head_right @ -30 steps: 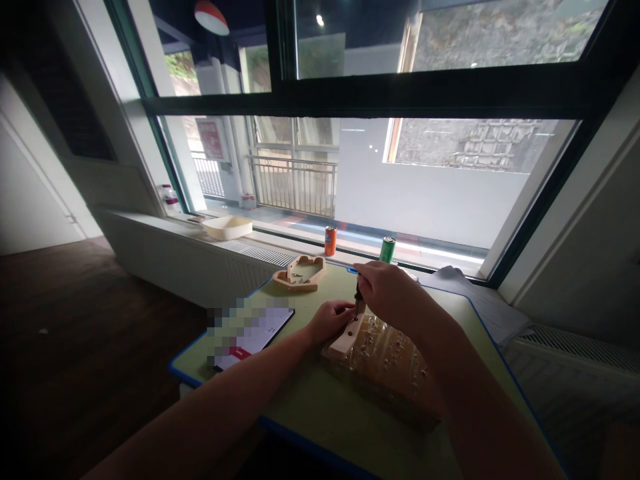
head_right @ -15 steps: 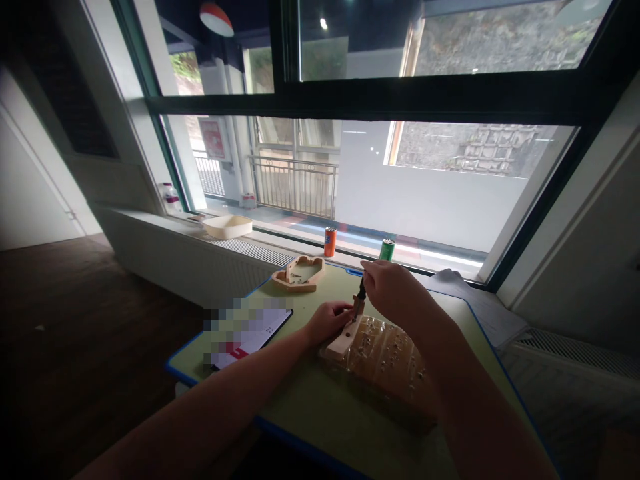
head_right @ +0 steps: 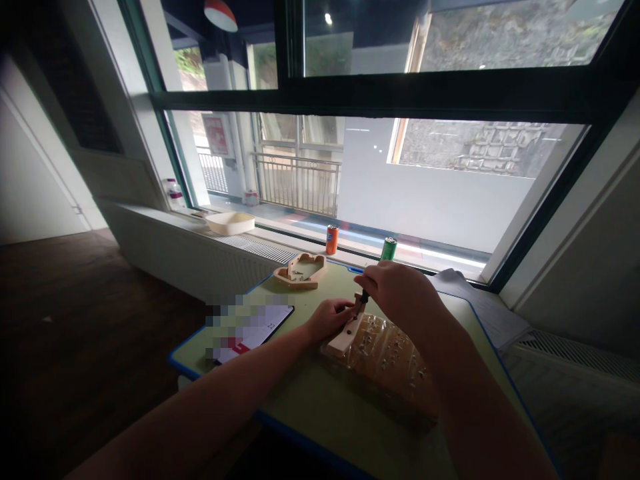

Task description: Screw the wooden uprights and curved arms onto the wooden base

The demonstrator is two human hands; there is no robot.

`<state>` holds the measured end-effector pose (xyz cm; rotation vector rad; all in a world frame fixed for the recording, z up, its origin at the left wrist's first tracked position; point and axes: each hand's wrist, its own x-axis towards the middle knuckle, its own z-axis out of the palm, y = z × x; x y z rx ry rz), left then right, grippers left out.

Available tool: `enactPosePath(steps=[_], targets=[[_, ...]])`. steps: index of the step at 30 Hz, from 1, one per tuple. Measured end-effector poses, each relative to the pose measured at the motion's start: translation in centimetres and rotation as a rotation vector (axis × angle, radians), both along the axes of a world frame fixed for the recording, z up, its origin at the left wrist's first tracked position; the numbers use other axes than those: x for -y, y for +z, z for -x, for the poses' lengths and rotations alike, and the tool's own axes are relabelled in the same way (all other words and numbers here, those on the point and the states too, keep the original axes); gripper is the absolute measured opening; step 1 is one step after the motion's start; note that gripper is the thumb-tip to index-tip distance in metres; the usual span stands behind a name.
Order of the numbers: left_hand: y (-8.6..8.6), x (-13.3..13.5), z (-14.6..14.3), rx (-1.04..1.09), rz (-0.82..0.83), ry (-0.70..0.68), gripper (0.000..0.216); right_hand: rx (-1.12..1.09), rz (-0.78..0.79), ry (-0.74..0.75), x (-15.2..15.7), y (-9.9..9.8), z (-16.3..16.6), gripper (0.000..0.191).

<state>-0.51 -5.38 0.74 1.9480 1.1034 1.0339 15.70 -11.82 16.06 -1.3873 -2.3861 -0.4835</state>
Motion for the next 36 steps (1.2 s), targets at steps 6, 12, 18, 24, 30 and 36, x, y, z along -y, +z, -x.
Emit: enactPosePath(steps=[6,12,18,24,30,36], targets=[[-0.1,-0.2,0.0,0.000,-0.031,-0.026,0.050,0.012,0.003,0.006,0.2,-0.7,-0.1,0.041],[-0.2,-0.2,0.0,-0.027,-0.021,-0.015,0.052,-0.117,0.044,0.116,-0.7,-0.6,-0.1,0.034],[-0.3,-0.1,0.0,-0.066,-0.051,0.002,0.052,-0.101,-0.049,0.072,-2.0,-1.0,0.3,0.025],[-0.5,-0.2,0.0,-0.063,-0.066,0.001,0.050,-0.039,-0.054,-0.093,-2.2,-1.3,0.3,0.034],[-0.2,0.0,0.0,-0.073,-0.071,-0.005,0.052,0.049,-0.072,-0.237,-2.1,-1.8,0.6,0.051],[0.0,0.1,0.0,-0.082,-0.039,0.001,0.051,-0.056,0.049,-0.093,-2.0,-1.8,-0.3,0.045]])
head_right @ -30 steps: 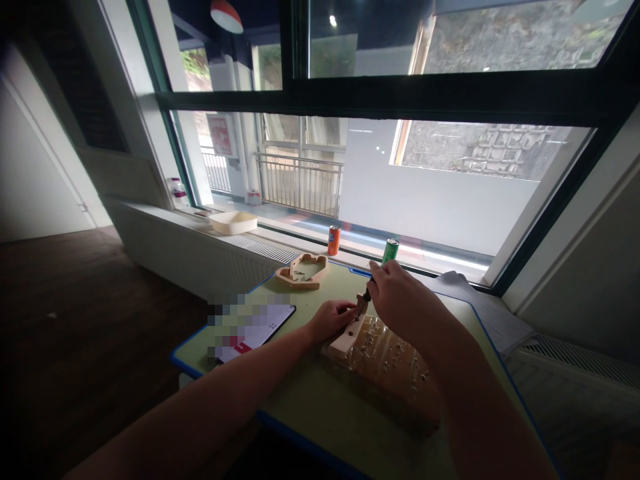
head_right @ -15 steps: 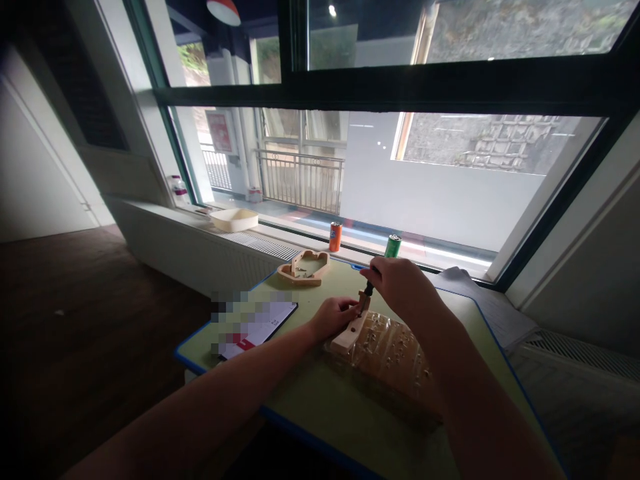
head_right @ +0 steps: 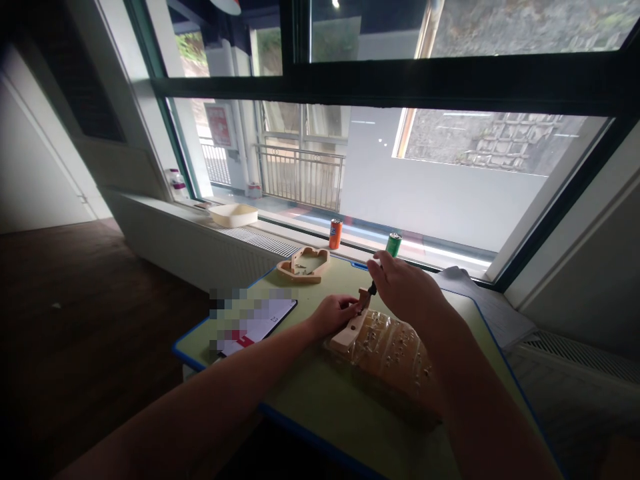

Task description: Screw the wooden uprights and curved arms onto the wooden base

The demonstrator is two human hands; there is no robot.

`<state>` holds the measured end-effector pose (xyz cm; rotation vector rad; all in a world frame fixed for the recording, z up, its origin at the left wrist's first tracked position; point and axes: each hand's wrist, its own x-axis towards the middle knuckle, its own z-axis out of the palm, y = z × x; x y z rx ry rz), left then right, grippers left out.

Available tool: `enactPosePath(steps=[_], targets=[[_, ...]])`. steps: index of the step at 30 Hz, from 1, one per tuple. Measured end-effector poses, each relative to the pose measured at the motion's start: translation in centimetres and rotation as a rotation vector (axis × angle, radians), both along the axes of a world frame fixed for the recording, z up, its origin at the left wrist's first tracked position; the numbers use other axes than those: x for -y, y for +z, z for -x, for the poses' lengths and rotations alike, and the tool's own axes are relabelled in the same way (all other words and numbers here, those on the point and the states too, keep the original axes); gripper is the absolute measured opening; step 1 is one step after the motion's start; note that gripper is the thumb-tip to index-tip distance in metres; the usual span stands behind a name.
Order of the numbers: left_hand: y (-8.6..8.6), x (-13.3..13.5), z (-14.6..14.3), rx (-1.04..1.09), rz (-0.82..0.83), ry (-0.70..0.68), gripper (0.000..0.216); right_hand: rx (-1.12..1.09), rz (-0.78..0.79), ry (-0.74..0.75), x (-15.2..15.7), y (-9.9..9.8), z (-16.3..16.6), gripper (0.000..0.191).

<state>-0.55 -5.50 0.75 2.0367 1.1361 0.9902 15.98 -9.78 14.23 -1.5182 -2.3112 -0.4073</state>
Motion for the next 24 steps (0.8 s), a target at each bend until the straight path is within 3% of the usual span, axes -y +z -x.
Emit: enactPosePath(steps=[3,6,12,17,24], targets=[[0.1,0.0,0.0,0.010,0.033,-0.016,0.052,-0.116,0.080,0.109,-0.4,-0.1,-0.6,0.038],[0.1,0.0,0.0,0.010,0.035,-0.013,0.053,-0.128,0.107,0.042,-1.0,-0.2,-0.7,0.031],[0.1,0.0,0.0,-0.025,-0.015,-0.002,0.052,-0.011,-0.031,0.044,-0.8,0.3,0.0,0.037],[-0.1,-0.1,0.0,-0.004,-0.021,-0.007,0.053,-0.044,-0.006,0.119,-0.6,0.2,0.3,0.034],[0.0,0.0,-0.1,-0.008,-0.024,-0.004,0.052,-0.138,0.105,0.069,-1.6,-0.8,0.3,0.032]])
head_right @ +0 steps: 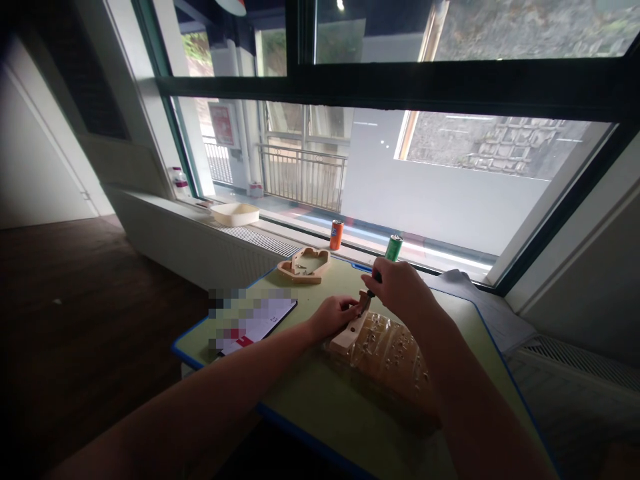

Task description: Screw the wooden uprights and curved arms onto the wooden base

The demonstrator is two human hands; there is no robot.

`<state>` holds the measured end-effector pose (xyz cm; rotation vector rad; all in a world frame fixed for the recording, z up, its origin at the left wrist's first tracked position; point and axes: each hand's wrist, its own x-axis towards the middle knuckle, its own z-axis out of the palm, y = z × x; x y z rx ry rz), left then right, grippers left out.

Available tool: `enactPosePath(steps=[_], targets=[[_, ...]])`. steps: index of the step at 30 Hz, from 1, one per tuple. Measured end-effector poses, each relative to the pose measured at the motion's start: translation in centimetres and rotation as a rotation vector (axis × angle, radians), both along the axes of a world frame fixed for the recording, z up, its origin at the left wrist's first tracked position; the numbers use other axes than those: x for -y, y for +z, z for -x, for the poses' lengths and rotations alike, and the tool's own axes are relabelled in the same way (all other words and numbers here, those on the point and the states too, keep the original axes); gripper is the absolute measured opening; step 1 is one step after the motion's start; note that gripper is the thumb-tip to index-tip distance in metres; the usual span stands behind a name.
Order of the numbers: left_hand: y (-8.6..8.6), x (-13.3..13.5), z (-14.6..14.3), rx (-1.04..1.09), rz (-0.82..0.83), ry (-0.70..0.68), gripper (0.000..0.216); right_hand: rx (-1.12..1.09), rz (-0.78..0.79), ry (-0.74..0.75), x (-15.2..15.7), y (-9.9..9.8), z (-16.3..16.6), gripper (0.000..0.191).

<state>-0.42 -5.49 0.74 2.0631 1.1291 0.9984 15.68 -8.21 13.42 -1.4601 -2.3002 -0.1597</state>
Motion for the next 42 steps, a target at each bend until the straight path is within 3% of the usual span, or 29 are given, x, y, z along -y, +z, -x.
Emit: enactPosePath(steps=[16,22,30,36,42], targets=[[0.2,0.2,-0.2,-0.061,-0.052,0.042,0.052,-0.030,-0.047,-0.021,-0.8,-1.0,0.9,0.028],[0.3,0.3,-0.2,-0.058,-0.037,0.049,0.052,-0.008,-0.055,-0.062,-0.5,-0.8,0.5,0.036],[0.4,0.6,-0.1,-0.022,-0.010,0.041,0.051,-0.066,-0.010,0.061,0.2,0.5,-0.5,0.036],[0.5,0.6,0.0,-0.030,-0.015,0.044,0.049,-0.013,-0.142,0.072,0.3,0.7,-0.1,0.034],[0.2,0.4,0.1,-0.034,-0.040,0.041,0.052,-0.043,-0.045,0.106,1.1,0.9,0.4,0.041]])
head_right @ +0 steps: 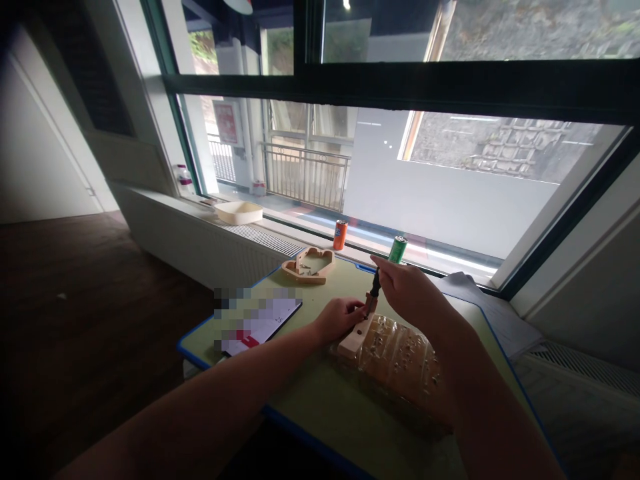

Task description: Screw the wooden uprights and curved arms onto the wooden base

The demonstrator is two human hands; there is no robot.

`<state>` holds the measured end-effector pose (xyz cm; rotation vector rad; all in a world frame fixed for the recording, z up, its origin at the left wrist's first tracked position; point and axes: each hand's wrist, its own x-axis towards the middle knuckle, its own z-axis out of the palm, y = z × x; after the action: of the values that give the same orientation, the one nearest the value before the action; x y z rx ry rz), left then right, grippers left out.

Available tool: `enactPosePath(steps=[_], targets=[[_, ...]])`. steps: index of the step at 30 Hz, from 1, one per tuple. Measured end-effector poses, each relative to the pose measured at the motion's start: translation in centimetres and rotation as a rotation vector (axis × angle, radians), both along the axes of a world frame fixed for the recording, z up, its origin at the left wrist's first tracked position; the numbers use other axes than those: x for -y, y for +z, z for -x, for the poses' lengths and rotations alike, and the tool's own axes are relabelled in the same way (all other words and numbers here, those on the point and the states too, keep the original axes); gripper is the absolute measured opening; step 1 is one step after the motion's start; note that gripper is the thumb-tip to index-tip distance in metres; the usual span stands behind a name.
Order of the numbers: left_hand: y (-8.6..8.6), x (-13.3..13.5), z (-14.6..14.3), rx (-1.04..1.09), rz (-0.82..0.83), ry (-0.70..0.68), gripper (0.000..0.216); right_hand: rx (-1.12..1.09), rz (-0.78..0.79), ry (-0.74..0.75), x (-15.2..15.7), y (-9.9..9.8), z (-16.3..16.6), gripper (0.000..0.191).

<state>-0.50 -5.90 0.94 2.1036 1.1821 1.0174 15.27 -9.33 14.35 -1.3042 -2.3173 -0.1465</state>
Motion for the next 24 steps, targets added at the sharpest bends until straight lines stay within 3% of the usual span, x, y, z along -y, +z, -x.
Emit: enactPosePath(steps=[3,9,24], targets=[[0.1,0.0,0.1,-0.013,-0.003,-0.003,0.053,0.020,-0.056,-0.061,-0.1,0.1,-0.2,0.039],[0.4,0.2,0.1,-0.022,0.002,-0.003,0.053,0.143,-0.117,-0.227,-0.8,0.2,-1.1,0.053],[0.3,0.1,0.2,-0.015,-0.002,-0.020,0.054,-0.113,0.125,-0.072,-0.5,0.6,-2.0,0.036]])
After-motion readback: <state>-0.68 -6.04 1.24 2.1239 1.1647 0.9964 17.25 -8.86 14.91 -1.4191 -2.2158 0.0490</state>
